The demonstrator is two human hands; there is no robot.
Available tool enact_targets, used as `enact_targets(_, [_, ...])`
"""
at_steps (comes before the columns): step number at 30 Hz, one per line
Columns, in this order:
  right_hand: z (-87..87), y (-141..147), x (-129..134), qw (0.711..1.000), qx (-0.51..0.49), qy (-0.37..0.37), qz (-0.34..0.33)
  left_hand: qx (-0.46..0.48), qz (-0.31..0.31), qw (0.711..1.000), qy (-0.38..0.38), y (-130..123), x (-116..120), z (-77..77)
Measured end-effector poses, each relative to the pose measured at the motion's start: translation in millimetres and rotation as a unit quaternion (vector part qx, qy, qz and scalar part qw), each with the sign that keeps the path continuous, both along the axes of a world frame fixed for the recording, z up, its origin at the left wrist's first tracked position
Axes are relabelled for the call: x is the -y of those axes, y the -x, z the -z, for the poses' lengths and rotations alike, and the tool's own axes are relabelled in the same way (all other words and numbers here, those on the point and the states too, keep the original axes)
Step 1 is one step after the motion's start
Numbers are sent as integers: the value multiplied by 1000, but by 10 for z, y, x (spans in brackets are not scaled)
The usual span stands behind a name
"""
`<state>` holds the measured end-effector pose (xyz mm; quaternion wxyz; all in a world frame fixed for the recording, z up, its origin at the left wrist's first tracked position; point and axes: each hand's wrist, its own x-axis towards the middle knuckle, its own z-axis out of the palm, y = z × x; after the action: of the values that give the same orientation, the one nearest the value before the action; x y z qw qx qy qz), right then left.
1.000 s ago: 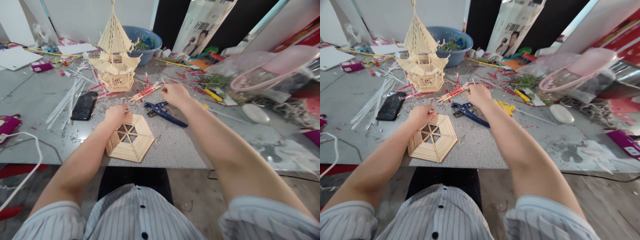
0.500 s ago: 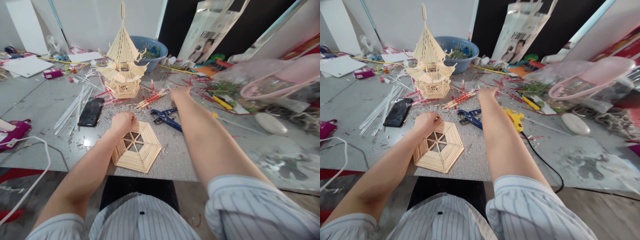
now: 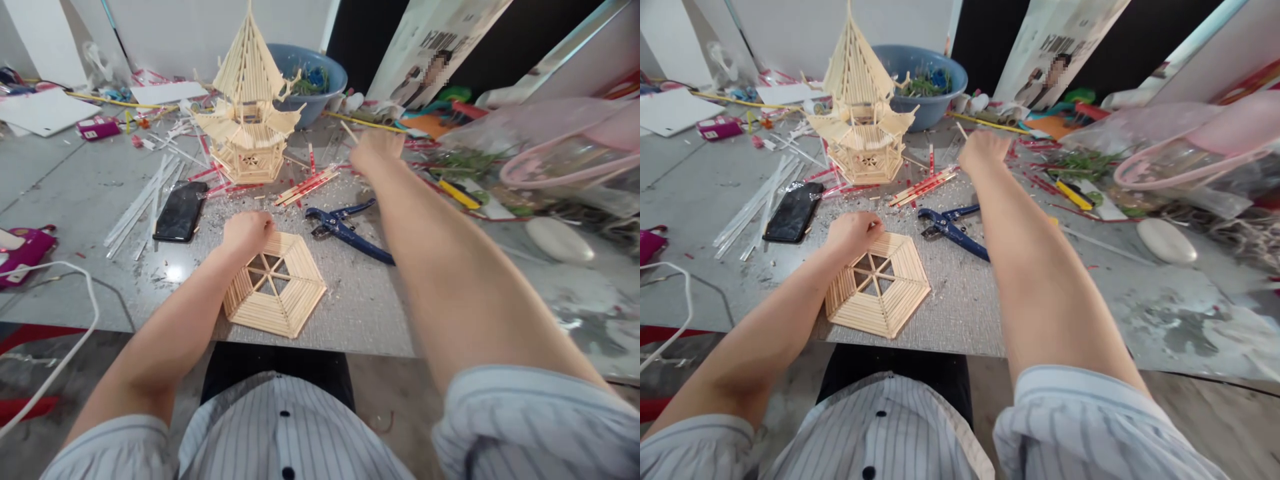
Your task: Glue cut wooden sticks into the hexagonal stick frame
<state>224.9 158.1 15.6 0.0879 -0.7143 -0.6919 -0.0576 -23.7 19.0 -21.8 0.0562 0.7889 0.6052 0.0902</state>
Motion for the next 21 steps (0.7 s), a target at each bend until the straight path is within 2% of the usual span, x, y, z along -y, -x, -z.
enact_targets(2, [-112,39,163,999,-31,-24,28,27,1,999,-21,4,-13,9])
enact_targets(4, [-156,67,393,986,-130,-99,-12,78,-4,996,-48,4,-39,17])
enact_targets(6, [-121,77,671,962,-234,-118,-72,177,-21,983,-44,3,-75,20])
enact_targets(7, [-78,75,816,948,-287,-107,-89,253,-37,967,-12,3,-93,17])
enact_targets(9, [40,65,1087,922,-355,-94,-125,417,-61,905,64,5,-117,1])
enact_targets(11, [172,56,1296,902,-392,-51,-176,511,-49,849,121,11,-114,-27])
enact_targets(12, [234,56,1369,895,-393,-32,-211,534,-33,831,152,15,-102,-43])
enact_targets(16, [428,85,1476,877,-370,-8,-307,525,57,799,288,37,-19,-101])
enact_targets(19, [549,117,1474,871,-374,-6,-317,459,128,791,385,44,28,-131])
enact_targets(21, [630,132,1476,868,-395,-21,-301,419,149,789,424,39,41,-148])
